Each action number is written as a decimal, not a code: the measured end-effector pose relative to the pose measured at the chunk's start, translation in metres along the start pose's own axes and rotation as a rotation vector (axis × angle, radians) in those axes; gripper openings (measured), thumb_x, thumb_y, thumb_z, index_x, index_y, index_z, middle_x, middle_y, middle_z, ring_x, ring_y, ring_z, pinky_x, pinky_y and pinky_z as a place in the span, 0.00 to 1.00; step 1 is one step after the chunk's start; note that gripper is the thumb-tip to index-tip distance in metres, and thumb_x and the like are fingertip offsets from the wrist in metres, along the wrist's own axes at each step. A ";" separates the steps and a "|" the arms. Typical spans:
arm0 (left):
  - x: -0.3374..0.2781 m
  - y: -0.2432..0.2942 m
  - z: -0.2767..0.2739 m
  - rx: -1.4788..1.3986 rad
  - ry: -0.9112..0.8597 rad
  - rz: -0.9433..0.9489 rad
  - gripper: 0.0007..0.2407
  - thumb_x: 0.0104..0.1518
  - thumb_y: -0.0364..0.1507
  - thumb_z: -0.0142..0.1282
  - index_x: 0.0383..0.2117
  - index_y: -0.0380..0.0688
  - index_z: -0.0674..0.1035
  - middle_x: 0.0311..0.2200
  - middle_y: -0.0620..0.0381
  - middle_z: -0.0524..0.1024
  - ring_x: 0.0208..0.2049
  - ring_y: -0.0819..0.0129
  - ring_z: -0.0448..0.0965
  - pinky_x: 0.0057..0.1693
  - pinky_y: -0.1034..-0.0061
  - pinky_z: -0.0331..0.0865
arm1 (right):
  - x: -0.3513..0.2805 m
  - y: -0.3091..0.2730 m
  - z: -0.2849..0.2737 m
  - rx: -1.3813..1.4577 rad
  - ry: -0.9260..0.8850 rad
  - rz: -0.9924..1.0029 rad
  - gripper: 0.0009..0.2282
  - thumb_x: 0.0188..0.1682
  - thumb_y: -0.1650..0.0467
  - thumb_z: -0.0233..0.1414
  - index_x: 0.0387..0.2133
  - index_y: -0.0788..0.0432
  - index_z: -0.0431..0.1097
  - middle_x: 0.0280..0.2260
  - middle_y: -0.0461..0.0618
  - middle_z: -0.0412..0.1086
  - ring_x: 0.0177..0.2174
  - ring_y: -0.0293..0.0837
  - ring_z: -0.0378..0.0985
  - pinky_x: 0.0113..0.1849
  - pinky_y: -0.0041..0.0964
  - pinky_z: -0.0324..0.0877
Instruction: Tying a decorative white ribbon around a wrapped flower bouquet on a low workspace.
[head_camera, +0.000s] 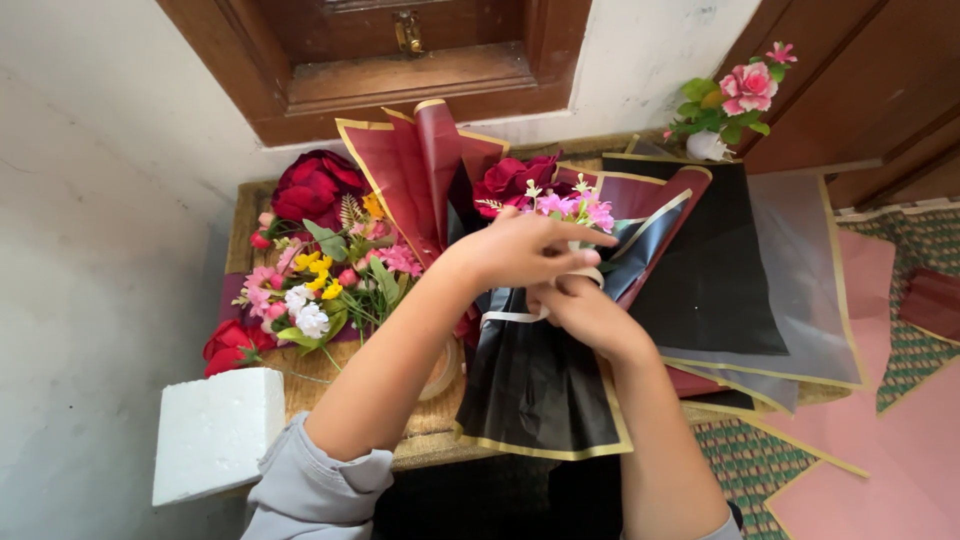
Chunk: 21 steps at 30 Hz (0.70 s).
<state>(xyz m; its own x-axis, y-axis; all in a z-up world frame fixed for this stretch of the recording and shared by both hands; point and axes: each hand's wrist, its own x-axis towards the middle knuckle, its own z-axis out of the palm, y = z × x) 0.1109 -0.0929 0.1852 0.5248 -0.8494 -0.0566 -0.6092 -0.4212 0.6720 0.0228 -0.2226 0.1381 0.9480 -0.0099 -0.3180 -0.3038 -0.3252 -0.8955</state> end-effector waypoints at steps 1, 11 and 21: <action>0.000 -0.003 -0.002 0.001 -0.002 0.001 0.17 0.64 0.50 0.41 0.57 0.74 0.75 0.30 0.65 0.86 0.48 0.60 0.83 0.58 0.63 0.58 | -0.004 -0.003 -0.004 0.002 0.002 0.000 0.13 0.53 0.65 0.50 0.23 0.60 0.74 0.16 0.45 0.61 0.19 0.37 0.60 0.26 0.30 0.58; -0.014 -0.028 -0.009 -0.103 0.121 -0.200 0.12 0.61 0.41 0.52 0.50 0.68 0.80 0.22 0.64 0.83 0.36 0.65 0.84 0.47 0.71 0.72 | -0.009 -0.010 -0.032 0.059 0.039 -0.024 0.15 0.54 0.59 0.52 0.35 0.56 0.80 0.23 0.47 0.73 0.24 0.35 0.68 0.30 0.27 0.65; -0.034 -0.007 -0.017 -0.535 -0.280 -0.370 0.18 0.64 0.36 0.44 0.58 0.50 0.76 0.34 0.59 0.84 0.22 0.78 0.69 0.26 0.86 0.64 | -0.013 -0.017 -0.048 0.095 -0.076 -0.350 0.04 0.51 0.71 0.59 0.31 0.61 0.80 0.24 0.42 0.70 0.29 0.31 0.64 0.34 0.26 0.65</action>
<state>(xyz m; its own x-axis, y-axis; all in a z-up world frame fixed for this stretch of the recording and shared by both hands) 0.1077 -0.0559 0.1947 0.4250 -0.7607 -0.4906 -0.0073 -0.5448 0.8385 0.0202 -0.2626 0.1723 0.9875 0.1578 -0.0059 0.0272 -0.2068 -0.9780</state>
